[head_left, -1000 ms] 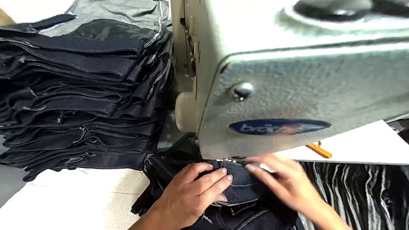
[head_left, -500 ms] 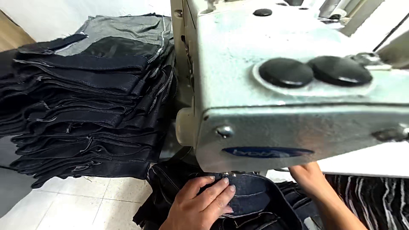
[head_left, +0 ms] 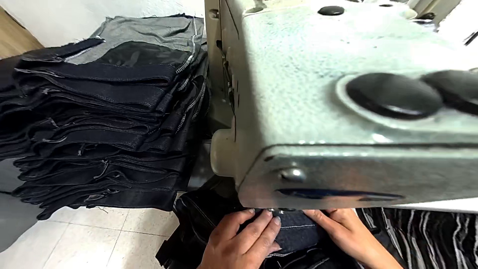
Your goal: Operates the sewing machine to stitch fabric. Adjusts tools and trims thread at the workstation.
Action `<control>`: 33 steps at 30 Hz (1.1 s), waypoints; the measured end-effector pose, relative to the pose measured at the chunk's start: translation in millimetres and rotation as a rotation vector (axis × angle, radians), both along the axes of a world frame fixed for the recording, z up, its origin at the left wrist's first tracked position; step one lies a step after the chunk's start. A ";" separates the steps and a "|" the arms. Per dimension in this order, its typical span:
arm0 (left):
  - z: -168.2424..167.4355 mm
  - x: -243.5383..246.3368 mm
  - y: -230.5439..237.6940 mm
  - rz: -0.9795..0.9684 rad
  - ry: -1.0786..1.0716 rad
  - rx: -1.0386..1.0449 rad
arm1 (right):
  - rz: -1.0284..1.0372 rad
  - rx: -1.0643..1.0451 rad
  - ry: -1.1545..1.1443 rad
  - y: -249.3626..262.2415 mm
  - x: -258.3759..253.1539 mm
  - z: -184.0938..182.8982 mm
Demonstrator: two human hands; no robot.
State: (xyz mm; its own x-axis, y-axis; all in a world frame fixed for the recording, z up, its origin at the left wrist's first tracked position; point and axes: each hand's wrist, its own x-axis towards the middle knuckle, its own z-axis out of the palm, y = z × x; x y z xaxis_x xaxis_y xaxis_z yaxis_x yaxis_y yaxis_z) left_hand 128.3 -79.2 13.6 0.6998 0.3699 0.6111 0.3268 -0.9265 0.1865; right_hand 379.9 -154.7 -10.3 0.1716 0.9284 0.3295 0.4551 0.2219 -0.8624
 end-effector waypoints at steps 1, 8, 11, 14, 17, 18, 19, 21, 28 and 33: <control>-0.2 0.2 0.5 0.000 -0.003 0.002 | -0.002 0.000 0.000 0.2 0.1 -0.2; 3.9 1.2 0.5 0.006 -0.012 -0.029 | -0.012 -0.004 -0.002 -1.3 -0.6 0.8; 4.2 -0.2 1.4 -0.020 -0.046 -0.060 | 0.002 0.008 -0.003 -4.1 -0.4 -0.4; 0.4 -2.9 2.8 -0.038 -0.077 -0.073 | 0.018 0.010 -0.007 -5.4 -1.1 -0.4; -6.7 -5.2 3.8 -0.052 -0.131 -0.075 | 0.012 0.016 -0.032 -3.6 -2.5 0.7; -9.2 -5.7 3.9 -0.063 -0.143 -0.082 | 0.002 0.015 -0.036 -3.0 -3.0 1.3; -11.4 -5.8 4.1 -0.072 -0.155 -0.088 | -0.003 0.012 -0.034 -2.6 -2.7 1.6; -15.5 -6.2 4.8 -0.074 -0.182 -0.081 | 0.001 0.007 -0.034 -2.0 -2.6 1.2; -21.1 -7.6 5.7 -0.103 -0.268 -0.139 | 0.007 -0.015 -0.073 -3.5 -2.5 1.6; -22.6 -7.1 3.7 -0.118 -0.283 -0.169 | -0.020 -0.063 -0.088 -7.8 -1.2 -1.9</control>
